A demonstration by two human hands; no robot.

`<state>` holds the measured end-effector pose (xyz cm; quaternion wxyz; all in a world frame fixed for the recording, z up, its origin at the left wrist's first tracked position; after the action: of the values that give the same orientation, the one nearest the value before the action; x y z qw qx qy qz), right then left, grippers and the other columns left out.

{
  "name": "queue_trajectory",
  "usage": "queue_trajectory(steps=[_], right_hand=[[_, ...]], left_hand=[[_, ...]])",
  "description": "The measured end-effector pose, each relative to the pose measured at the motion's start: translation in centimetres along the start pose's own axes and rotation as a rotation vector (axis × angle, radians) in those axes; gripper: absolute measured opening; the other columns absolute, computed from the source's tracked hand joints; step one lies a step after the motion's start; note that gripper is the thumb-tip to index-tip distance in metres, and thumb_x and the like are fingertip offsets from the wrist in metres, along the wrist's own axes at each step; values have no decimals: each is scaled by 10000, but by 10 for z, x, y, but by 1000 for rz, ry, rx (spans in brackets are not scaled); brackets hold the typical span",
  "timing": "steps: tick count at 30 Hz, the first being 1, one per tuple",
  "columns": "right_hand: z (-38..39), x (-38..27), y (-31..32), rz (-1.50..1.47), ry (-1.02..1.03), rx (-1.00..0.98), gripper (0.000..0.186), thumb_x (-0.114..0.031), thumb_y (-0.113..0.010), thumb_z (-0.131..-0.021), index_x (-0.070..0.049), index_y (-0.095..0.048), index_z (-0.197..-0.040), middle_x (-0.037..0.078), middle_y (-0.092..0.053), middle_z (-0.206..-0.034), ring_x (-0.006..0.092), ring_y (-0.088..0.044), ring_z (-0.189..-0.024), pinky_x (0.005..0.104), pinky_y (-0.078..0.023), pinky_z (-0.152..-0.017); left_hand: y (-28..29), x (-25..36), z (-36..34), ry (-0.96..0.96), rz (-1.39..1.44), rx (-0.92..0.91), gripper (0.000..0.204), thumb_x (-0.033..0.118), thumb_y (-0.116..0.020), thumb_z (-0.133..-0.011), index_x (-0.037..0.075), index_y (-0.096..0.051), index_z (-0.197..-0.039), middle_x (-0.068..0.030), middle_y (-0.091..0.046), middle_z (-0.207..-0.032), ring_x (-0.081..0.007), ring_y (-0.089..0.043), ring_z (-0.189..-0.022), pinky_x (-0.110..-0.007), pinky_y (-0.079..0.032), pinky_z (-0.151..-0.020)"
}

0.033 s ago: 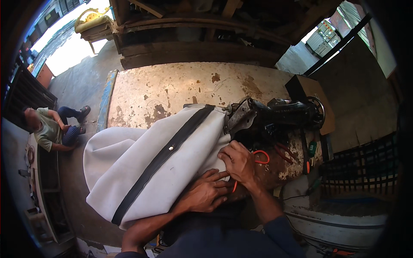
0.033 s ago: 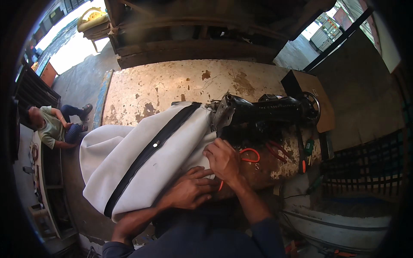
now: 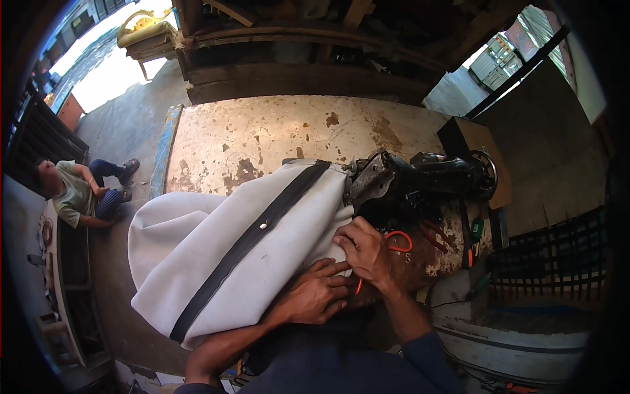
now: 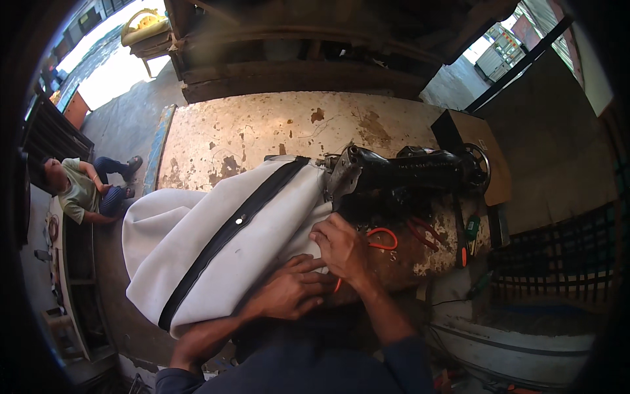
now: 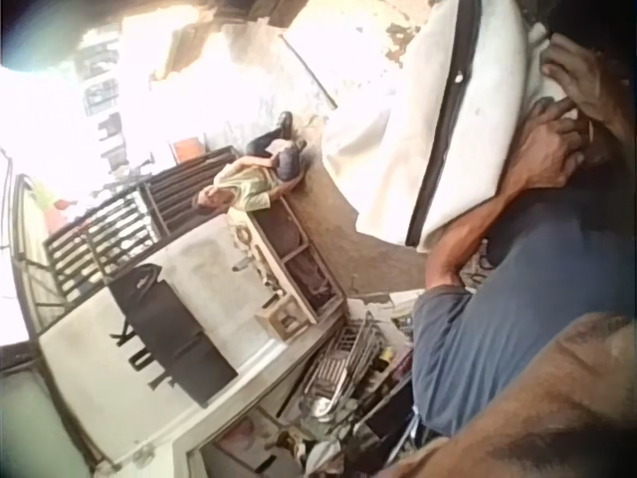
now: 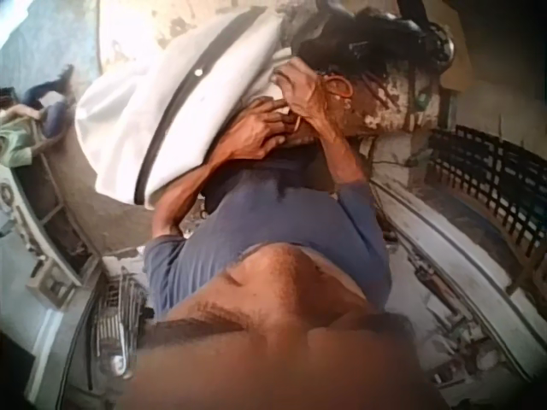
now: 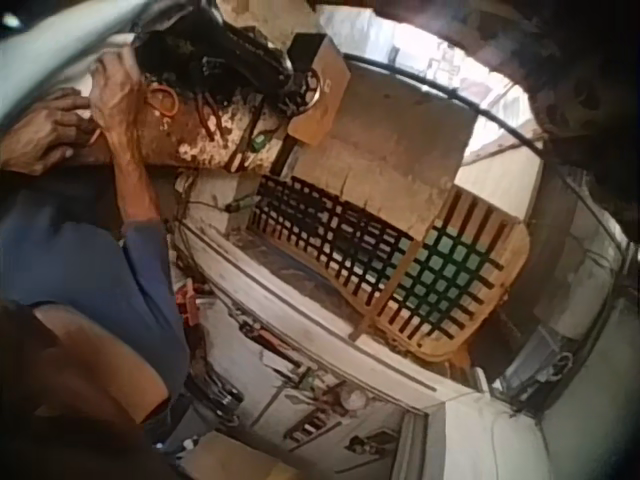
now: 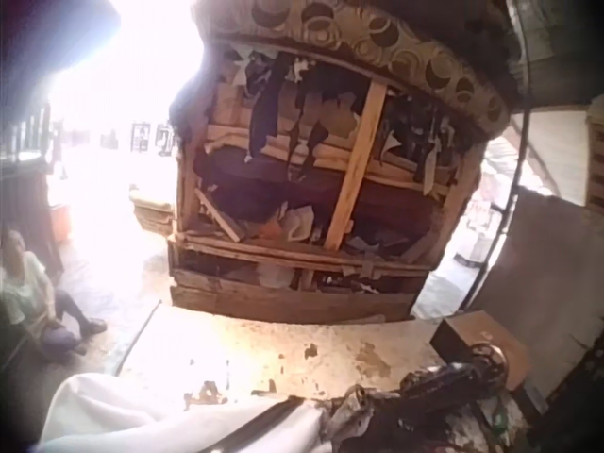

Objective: The person trims the edge of a piece of white fabric using shears and then feeds the fabric through a vintage sewing machine, while another person assists by holding the other end of the fabric.

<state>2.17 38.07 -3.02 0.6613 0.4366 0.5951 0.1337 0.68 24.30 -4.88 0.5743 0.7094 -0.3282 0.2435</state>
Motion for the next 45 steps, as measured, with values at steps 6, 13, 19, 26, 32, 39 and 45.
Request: queue_trajectory(steps=[6, 13, 19, 26, 32, 39, 45], right_hand=[[28, 38, 10, -472, -153, 53, 179, -172, -729, -995, -31, -723, -1106, 81, -695, -1026, 181, -685, -833, 333, -543, -743], [71, 112, 112, 759, -290, 193, 647, -122, -707, -947, -39, -463, -1541, 235, -510, -1494, 433, -504, -1362, 505, -448, -1135], [73, 147, 157, 527, -361, -174, 764, -120, -765, -883, -32, -440, -1570, 239, -545, -1469, 428, -517, -1375, 486, -445, -1130], [74, 119, 151, 363, -391, -83, 587, -124, -757, -818, -37, -547, -1359, 236, -624, -1321, 470, -624, -1198, 509, -528, -989], [146, 126, 94, -272, -626, -33, 233, -66, -618, -878, -30, -551, -1097, 134, -602, -912, 212, -628, -743, 373, -518, -661], [157, 23, -1, -1032, -800, -372, 274, 35, -505, -852, 4, -555, -1120, 164, -623, -1113, 217, -683, -869, 360, -623, -700], [147, 31, -16, -1055, -841, -313, 242, 37, -500, -844, -2, -545, -1078, 199, -618, -1151, 216, -673, -840, 360, -615, -625]], left_hand=[[3, -5, 1, 2, 143, 102, 262, 157, -731, -908, 122, -751, -1167, -36, -702, -1325, -291, -491, -1468, -538, -337, -1223], [31, -25, -21, 408, 257, 377, 367, 65, -654, -956, 44, -671, -1322, -219, -633, -1287, -432, -642, -1193, -502, -535, -1028], [12, -56, -57, 544, -72, 302, 305, -39, -531, -935, 11, -627, -1220, -261, -567, -1148, -505, -687, -941, -593, -590, -784], [27, -46, -36, 541, -30, 437, 165, -62, -562, -894, -27, -579, -1055, -284, -587, -1094, -537, -641, -995, -606, -530, -837], [25, -45, -27, 517, 47, 567, 195, -60, -645, -870, 1, -583, -1045, -262, -643, -1023, -499, -639, -988, -577, -497, -841], [23, -47, -27, 543, 33, 620, 144, -48, -630, -916, 8, -586, -1042, -247, -653, -963, -482, -657, -920, -560, -514, -796], [19, -50, -25, 505, 44, 622, 170, -79, -607, -894, 5, -574, -1038, -242, -647, -962, -478, -657, -914, -554, -516, -784]])
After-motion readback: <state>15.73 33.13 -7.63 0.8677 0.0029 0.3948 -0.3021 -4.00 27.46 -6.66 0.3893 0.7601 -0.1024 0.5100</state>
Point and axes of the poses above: each hand's wrist, its own z-axis away from the middle knuckle, its own y-axis out of the back of the hand, x = y × z, the point moved 7 cm from there along -z, towards the middle knuckle
